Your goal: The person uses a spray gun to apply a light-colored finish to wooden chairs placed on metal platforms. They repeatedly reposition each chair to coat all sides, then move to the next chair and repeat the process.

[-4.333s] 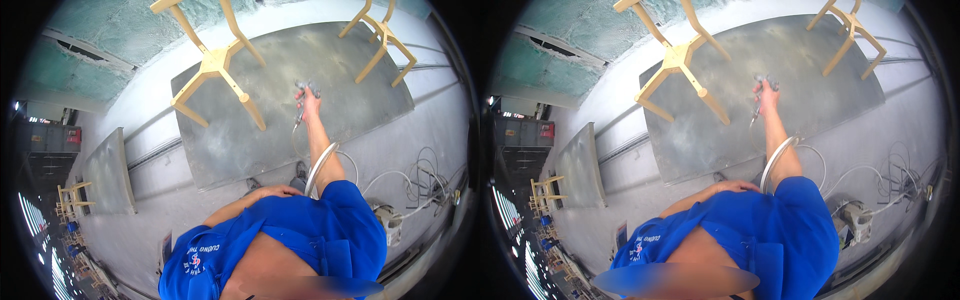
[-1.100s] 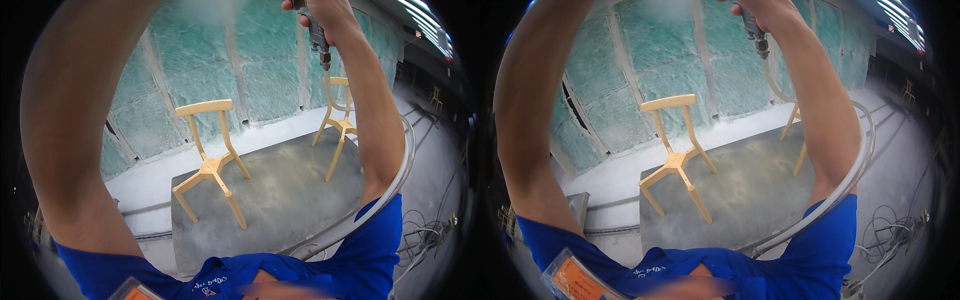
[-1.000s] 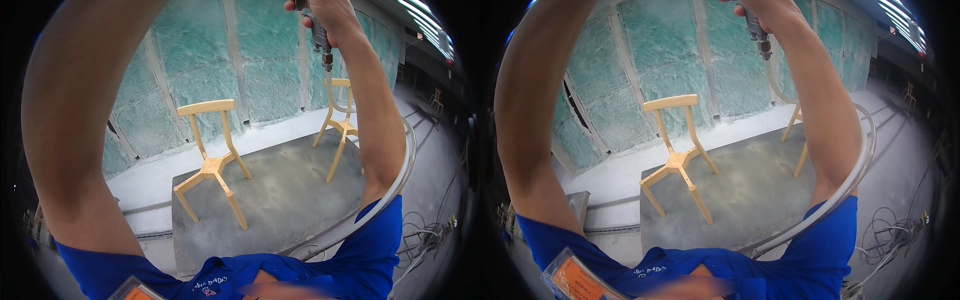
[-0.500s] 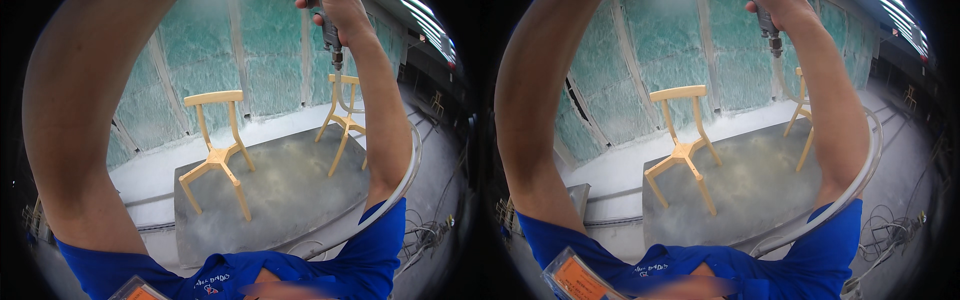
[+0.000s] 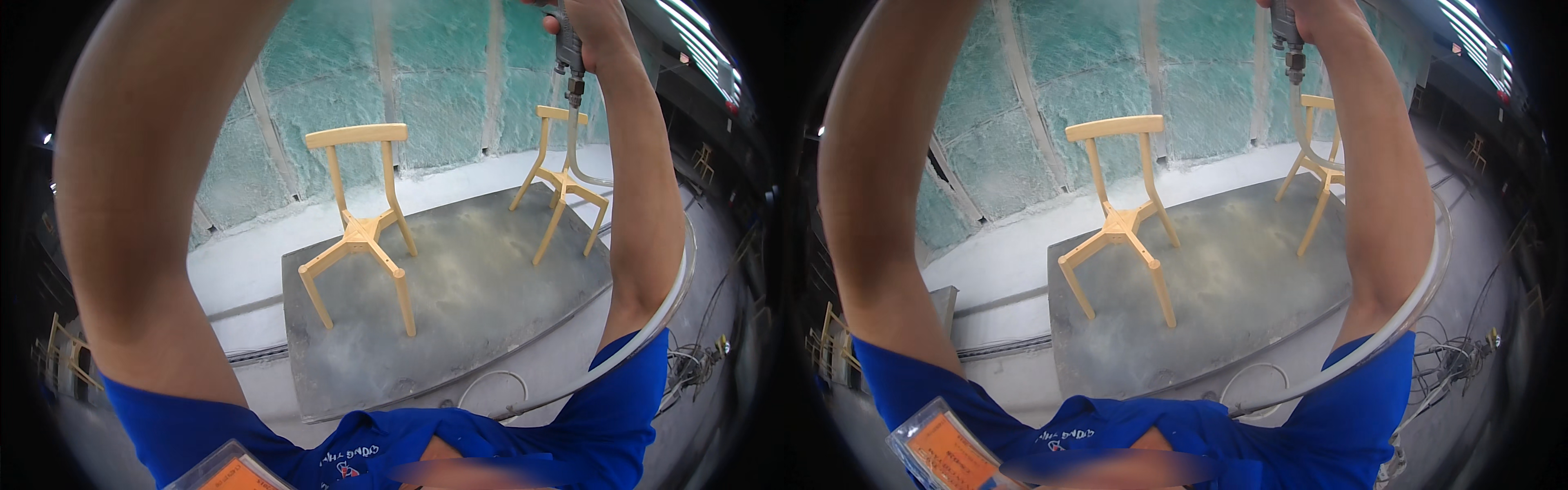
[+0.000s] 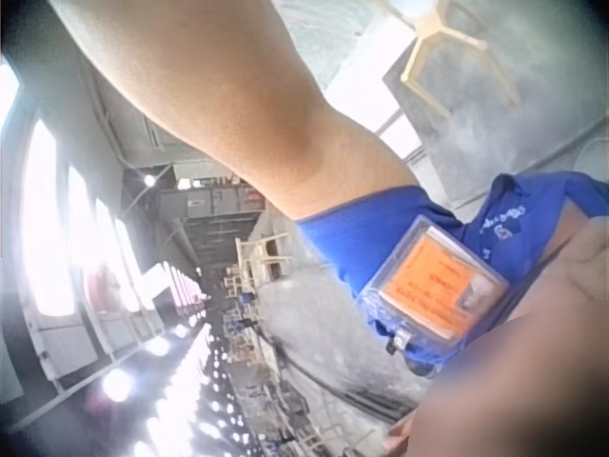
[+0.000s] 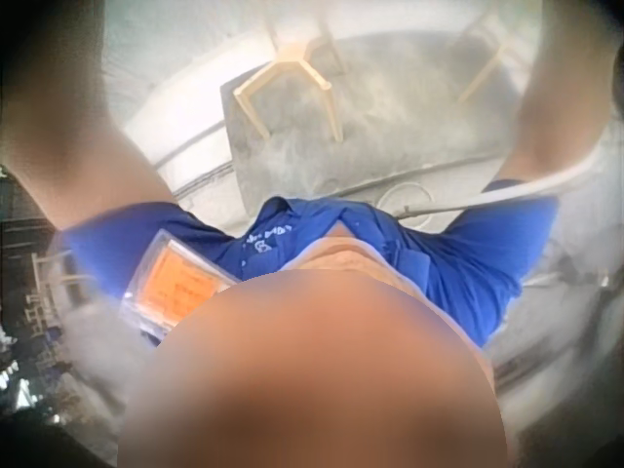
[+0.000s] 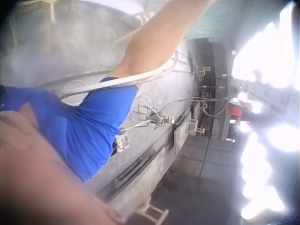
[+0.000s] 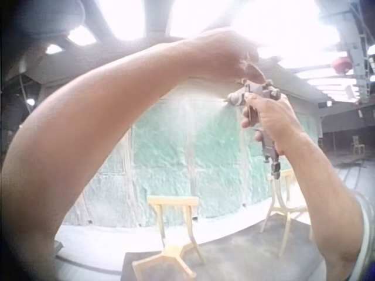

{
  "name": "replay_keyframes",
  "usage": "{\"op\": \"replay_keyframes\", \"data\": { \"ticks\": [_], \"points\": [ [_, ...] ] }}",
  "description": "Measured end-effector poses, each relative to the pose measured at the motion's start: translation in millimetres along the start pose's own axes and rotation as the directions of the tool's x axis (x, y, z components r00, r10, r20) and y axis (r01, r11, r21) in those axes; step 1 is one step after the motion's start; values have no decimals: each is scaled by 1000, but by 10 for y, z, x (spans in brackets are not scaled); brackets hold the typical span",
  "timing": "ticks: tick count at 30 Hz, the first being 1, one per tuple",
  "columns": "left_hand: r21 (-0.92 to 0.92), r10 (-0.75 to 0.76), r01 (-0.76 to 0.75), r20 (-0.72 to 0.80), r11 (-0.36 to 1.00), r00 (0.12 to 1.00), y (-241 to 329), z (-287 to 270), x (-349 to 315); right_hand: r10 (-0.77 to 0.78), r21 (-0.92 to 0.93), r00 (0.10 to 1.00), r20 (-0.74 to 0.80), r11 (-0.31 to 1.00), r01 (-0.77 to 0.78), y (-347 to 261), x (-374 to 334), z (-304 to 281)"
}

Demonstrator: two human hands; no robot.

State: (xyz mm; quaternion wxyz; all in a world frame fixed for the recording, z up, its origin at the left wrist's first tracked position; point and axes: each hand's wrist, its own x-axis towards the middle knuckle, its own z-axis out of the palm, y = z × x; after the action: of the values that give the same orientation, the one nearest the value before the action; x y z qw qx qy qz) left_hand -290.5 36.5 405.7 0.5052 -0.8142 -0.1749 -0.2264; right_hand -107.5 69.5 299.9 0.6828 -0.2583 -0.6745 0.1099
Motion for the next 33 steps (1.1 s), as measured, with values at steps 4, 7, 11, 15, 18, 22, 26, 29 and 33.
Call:
{"op": "replay_keyframes", "data": {
  "ticks": [4,7,11,15,18,22,26,29,33],
  "points": [
    [-100,-275,264,-121,959,954,264,508,-688,86,149,996,-22,986,-81,340,123,-131],
    [-794,-408,205,-58,572,911,1667,1397,-1523,266,337,962,63,902,-271,968,24,-323],
    [-771,237,524,468,-361,851,4163,1997,-2229,425,462,881,207,751,-471,2270,-484,-649],
    [-247,580,663,333,-707,743,5683,2398,-2167,797,458,567,207,433,-776,3847,-1513,-715],
    [-279,548,712,481,-644,685,5959,2721,-2019,933,259,343,109,307,-916,4747,-2440,-738],
    [-18,433,713,784,-701,445,5921,2799,-2094,998,152,50,28,45,-987,5648,-3180,-628],
    [162,296,462,926,-872,234,6044,2588,-2206,959,326,88,269,-5,-945,5894,-3322,-476],
    [162,288,476,936,-864,203,6182,2596,-2198,871,488,219,440,-27,-872,5799,-3162,-379],
    [120,327,667,925,-735,194,6227,2743,-2069,746,591,340,572,-87,-802,5712,-2941,-360]
  ]
}}
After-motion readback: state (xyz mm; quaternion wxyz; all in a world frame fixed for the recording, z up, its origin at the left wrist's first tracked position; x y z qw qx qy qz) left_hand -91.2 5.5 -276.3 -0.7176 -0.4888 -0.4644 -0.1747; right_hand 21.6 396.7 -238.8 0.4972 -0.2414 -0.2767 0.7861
